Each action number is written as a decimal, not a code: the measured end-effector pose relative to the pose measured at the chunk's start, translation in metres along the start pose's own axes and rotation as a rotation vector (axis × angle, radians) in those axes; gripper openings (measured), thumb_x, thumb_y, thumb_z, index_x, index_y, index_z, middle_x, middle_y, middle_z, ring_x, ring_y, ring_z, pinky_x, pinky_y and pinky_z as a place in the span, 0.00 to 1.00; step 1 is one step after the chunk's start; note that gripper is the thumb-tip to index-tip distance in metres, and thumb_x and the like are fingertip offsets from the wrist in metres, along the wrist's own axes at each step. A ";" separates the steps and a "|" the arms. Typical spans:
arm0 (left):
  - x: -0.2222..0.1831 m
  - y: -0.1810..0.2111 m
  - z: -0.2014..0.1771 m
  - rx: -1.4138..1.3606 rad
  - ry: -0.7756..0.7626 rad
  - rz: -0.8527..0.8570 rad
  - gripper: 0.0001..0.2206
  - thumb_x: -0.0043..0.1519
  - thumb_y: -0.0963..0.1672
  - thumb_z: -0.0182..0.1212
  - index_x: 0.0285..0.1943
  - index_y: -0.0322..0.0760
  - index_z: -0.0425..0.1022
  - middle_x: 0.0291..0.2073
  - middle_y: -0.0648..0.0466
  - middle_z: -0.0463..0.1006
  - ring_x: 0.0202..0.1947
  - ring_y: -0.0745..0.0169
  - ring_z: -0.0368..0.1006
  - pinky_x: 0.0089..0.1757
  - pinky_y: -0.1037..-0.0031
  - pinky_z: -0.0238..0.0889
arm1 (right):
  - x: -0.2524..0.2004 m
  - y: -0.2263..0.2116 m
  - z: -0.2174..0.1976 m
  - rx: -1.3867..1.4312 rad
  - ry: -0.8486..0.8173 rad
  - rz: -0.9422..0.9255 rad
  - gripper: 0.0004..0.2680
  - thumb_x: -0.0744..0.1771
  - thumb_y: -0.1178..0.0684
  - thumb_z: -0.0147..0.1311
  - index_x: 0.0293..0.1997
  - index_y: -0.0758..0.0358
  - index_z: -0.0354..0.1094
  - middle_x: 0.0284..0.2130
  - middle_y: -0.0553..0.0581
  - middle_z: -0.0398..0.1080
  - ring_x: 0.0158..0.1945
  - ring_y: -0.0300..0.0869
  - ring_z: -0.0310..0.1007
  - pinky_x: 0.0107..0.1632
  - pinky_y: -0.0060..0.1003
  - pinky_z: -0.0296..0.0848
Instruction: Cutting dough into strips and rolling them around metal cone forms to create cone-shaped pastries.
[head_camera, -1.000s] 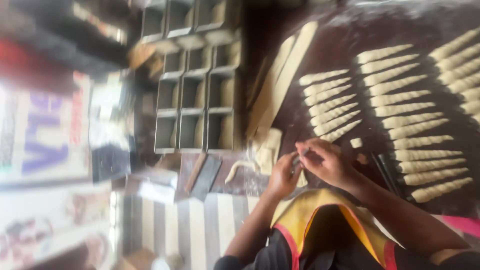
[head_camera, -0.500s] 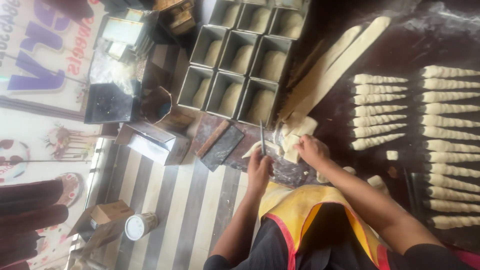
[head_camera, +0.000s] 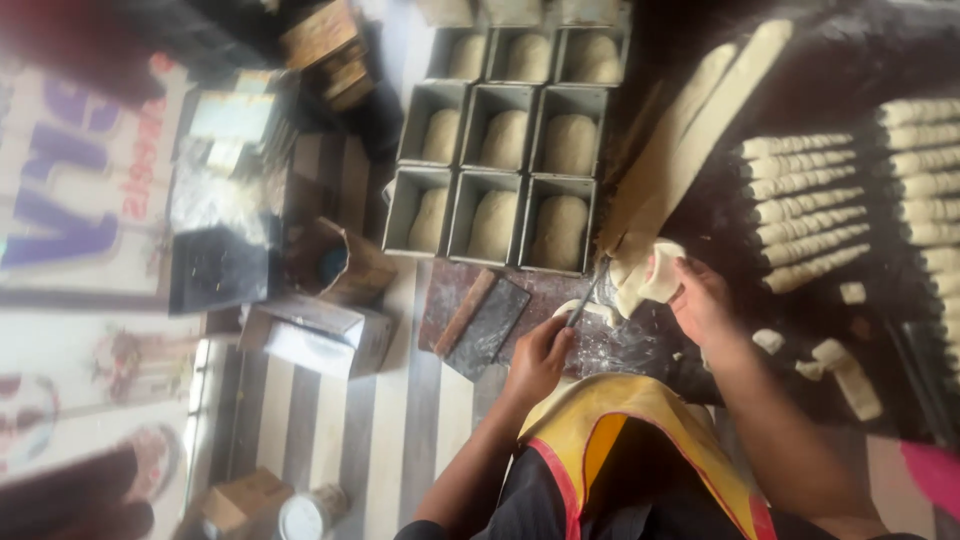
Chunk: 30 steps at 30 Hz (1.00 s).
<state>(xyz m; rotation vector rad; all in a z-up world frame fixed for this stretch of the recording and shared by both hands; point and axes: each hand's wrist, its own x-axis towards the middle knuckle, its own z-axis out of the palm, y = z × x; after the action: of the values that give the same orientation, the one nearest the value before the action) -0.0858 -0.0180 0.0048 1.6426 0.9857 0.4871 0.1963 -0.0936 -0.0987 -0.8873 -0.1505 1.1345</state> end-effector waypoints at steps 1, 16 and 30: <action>0.006 0.007 -0.005 0.004 -0.035 0.003 0.14 0.69 0.43 0.57 0.60 0.31 0.74 0.32 0.50 0.80 0.31 0.64 0.76 0.36 0.72 0.69 | -0.012 0.000 0.010 0.010 0.029 -0.017 0.11 0.71 0.55 0.48 0.56 0.71 0.67 0.48 0.63 0.75 0.50 0.47 0.77 0.56 0.43 0.77; 0.078 0.046 -0.009 0.431 -0.466 0.559 0.10 0.64 0.45 0.62 0.50 0.38 0.81 0.38 0.45 0.81 0.37 0.41 0.78 0.37 0.59 0.71 | -0.060 0.023 0.030 -0.305 -0.009 -0.478 0.08 0.70 0.58 0.51 0.50 0.69 0.74 0.45 0.58 0.79 0.50 0.39 0.78 0.54 0.33 0.76; 0.072 0.026 -0.024 -0.559 -0.860 -0.374 0.15 0.68 0.44 0.54 0.56 0.24 0.76 0.32 0.49 0.80 0.30 0.66 0.75 0.33 0.79 0.69 | -0.028 0.053 0.017 -0.163 0.076 -0.298 0.07 0.66 0.59 0.58 0.46 0.70 0.74 0.36 0.60 0.79 0.37 0.41 0.78 0.41 0.37 0.77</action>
<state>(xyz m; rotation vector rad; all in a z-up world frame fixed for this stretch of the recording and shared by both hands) -0.0539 0.0532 0.0238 0.9583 0.4190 -0.1991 0.1362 -0.1011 -0.1142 -1.0140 -0.3052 0.8179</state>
